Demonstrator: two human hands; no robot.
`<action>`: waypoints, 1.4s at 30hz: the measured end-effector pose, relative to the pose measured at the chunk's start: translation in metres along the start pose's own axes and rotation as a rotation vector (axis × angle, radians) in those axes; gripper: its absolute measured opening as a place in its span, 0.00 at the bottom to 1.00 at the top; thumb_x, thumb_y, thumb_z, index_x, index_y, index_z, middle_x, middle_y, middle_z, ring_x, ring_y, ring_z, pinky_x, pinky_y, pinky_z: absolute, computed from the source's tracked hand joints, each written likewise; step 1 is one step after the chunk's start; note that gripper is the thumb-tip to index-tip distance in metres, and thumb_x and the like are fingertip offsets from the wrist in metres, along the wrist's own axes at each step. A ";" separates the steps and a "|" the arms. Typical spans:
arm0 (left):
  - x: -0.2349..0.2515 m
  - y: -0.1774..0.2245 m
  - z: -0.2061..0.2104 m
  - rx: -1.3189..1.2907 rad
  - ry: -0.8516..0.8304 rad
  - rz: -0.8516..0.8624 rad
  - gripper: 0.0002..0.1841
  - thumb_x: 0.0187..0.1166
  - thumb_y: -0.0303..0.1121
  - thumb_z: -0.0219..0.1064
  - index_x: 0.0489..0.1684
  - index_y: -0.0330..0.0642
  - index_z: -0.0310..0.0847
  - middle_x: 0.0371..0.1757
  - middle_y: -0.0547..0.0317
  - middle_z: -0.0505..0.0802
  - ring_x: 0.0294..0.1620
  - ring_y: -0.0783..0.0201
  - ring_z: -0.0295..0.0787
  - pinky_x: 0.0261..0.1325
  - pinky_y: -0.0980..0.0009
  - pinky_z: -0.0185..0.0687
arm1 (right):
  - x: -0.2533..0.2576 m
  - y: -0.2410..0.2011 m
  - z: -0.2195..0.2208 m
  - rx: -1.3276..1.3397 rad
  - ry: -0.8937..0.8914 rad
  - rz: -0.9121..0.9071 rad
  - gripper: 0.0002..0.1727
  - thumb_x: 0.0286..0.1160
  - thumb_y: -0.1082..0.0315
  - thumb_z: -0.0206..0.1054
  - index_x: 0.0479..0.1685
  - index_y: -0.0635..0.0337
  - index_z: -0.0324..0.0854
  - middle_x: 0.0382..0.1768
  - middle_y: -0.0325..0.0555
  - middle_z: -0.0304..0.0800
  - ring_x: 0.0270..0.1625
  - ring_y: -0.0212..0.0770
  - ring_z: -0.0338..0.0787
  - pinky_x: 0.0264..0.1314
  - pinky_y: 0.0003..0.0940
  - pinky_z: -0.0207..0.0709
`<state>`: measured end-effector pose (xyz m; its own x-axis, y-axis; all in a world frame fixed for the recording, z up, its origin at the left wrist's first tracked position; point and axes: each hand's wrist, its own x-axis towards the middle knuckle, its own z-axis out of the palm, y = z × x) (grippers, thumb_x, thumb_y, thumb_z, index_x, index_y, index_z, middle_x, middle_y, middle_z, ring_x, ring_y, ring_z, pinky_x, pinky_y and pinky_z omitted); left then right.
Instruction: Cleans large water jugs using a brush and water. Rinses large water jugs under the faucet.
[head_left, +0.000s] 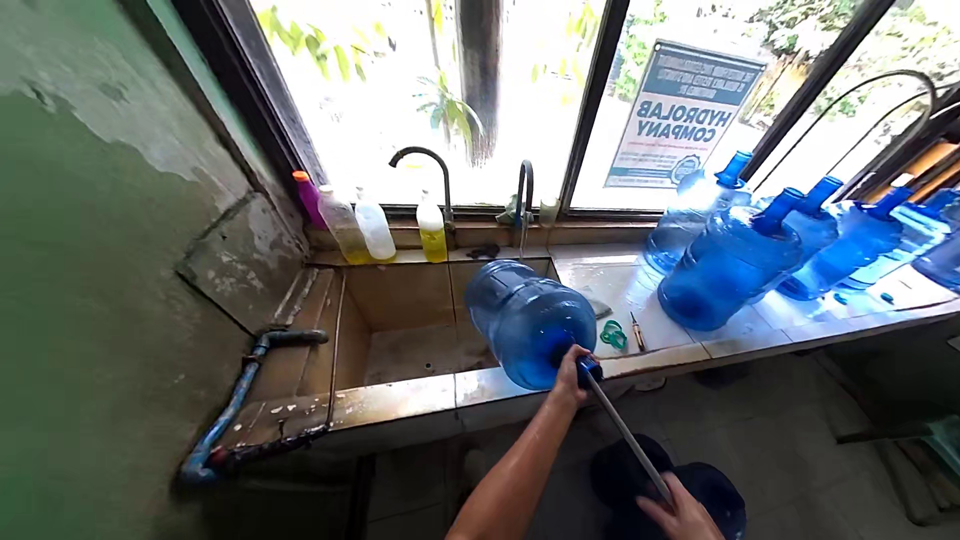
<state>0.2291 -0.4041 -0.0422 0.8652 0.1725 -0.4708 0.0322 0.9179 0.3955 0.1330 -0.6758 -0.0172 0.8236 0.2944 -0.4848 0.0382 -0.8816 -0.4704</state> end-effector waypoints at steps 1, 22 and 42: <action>0.004 0.002 0.001 -0.004 0.013 -0.008 0.09 0.84 0.31 0.54 0.33 0.42 0.74 0.25 0.57 0.86 0.23 0.65 0.84 0.26 0.71 0.81 | 0.039 -0.035 0.004 0.104 -0.020 -0.051 0.30 0.80 0.49 0.70 0.69 0.63 0.76 0.38 0.57 0.89 0.36 0.53 0.90 0.44 0.55 0.86; 0.286 0.201 -0.067 0.800 0.257 -0.282 0.37 0.91 0.60 0.48 0.70 0.28 0.76 0.53 0.40 0.91 0.47 0.54 0.88 0.57 0.59 0.82 | 0.241 -0.195 -0.011 0.260 0.266 -0.022 0.21 0.92 0.56 0.54 0.43 0.65 0.83 0.24 0.44 0.78 0.27 0.40 0.79 0.36 0.42 0.76; 0.244 0.252 -0.177 1.295 0.307 0.150 0.19 0.87 0.36 0.62 0.65 0.30 0.79 0.50 0.36 0.91 0.49 0.46 0.92 0.60 0.47 0.86 | 0.542 -0.324 0.032 -0.269 -0.031 -0.257 0.55 0.72 0.27 0.64 0.91 0.59 0.56 0.78 0.69 0.74 0.71 0.69 0.83 0.68 0.69 0.77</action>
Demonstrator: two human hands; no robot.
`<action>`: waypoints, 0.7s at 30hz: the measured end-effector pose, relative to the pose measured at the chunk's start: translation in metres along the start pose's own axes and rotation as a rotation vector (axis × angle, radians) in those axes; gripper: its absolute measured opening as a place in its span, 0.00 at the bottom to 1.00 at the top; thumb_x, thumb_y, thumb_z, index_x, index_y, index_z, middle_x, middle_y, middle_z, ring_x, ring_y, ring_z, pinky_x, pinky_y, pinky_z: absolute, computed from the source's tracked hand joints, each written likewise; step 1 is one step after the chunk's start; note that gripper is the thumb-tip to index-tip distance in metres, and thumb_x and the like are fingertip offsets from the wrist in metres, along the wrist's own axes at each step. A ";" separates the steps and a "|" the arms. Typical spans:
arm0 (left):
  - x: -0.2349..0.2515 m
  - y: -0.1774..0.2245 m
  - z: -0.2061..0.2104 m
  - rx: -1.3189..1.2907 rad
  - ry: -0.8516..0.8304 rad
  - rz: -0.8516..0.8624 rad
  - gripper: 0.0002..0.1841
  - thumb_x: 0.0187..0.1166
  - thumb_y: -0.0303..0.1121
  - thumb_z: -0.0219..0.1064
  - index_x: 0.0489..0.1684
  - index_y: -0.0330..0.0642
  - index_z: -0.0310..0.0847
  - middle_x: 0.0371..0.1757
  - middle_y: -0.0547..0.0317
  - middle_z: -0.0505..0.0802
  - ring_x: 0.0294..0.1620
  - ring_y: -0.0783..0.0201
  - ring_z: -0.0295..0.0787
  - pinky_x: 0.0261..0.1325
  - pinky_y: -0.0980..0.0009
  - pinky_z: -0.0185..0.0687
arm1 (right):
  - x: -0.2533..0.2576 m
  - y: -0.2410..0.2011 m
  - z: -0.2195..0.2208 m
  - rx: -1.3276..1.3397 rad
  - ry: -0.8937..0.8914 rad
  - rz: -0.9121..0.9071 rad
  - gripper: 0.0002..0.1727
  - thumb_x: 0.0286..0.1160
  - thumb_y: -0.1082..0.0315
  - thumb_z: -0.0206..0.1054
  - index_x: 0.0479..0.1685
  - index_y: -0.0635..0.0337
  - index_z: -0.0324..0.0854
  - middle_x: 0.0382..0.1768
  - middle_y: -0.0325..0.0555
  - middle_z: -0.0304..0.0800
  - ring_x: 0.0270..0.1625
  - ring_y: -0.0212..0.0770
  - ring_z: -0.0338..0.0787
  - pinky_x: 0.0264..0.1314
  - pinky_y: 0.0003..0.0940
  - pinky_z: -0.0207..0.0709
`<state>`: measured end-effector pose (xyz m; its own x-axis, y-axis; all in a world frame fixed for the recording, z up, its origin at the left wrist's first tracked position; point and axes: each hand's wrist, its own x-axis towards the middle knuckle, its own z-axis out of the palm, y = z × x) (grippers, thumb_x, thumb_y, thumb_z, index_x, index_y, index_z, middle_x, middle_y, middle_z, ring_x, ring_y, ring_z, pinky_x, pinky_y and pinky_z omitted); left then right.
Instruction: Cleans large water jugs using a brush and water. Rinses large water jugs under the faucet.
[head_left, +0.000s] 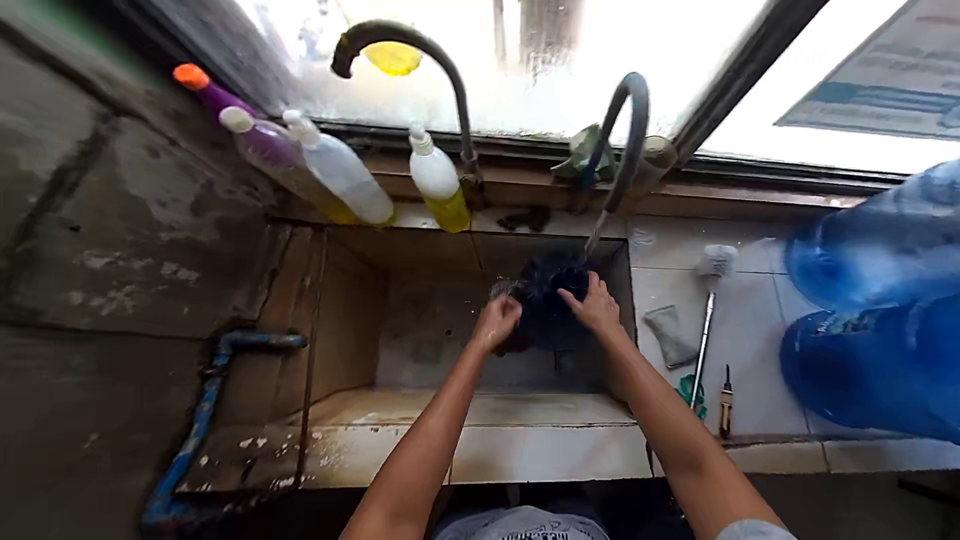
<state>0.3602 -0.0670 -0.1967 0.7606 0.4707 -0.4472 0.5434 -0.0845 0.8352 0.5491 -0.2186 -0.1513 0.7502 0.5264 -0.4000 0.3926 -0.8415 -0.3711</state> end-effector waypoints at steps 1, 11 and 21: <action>-0.016 -0.036 -0.003 0.022 -0.095 -0.112 0.20 0.85 0.35 0.64 0.66 0.28 0.79 0.54 0.34 0.90 0.53 0.45 0.91 0.64 0.48 0.85 | 0.014 -0.013 0.003 -0.033 -0.027 0.024 0.58 0.71 0.24 0.61 0.89 0.63 0.57 0.76 0.71 0.76 0.71 0.70 0.83 0.69 0.69 0.76; -0.045 -0.230 -0.085 -0.166 0.275 -0.751 0.18 0.85 0.31 0.63 0.68 0.30 0.80 0.59 0.37 0.90 0.56 0.51 0.90 0.65 0.54 0.83 | 0.068 -0.023 -0.019 -0.347 -0.190 -0.371 0.35 0.69 0.56 0.80 0.70 0.69 0.75 0.61 0.73 0.84 0.64 0.73 0.85 0.62 0.73 0.77; 0.030 -0.383 -0.055 0.284 0.526 -0.341 0.25 0.81 0.38 0.71 0.59 0.16 0.79 0.56 0.11 0.85 0.61 0.21 0.84 0.66 0.36 0.80 | 0.075 -0.002 0.093 0.287 0.782 -0.390 0.20 0.51 0.62 0.80 0.41 0.67 0.88 0.45 0.57 0.93 0.55 0.56 0.90 0.66 0.53 0.79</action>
<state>0.1555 0.0275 -0.5121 0.2955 0.8698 -0.3951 0.8486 -0.0489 0.5268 0.5548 -0.1660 -0.2586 0.7795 0.4469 0.4390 0.6248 -0.5040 -0.5964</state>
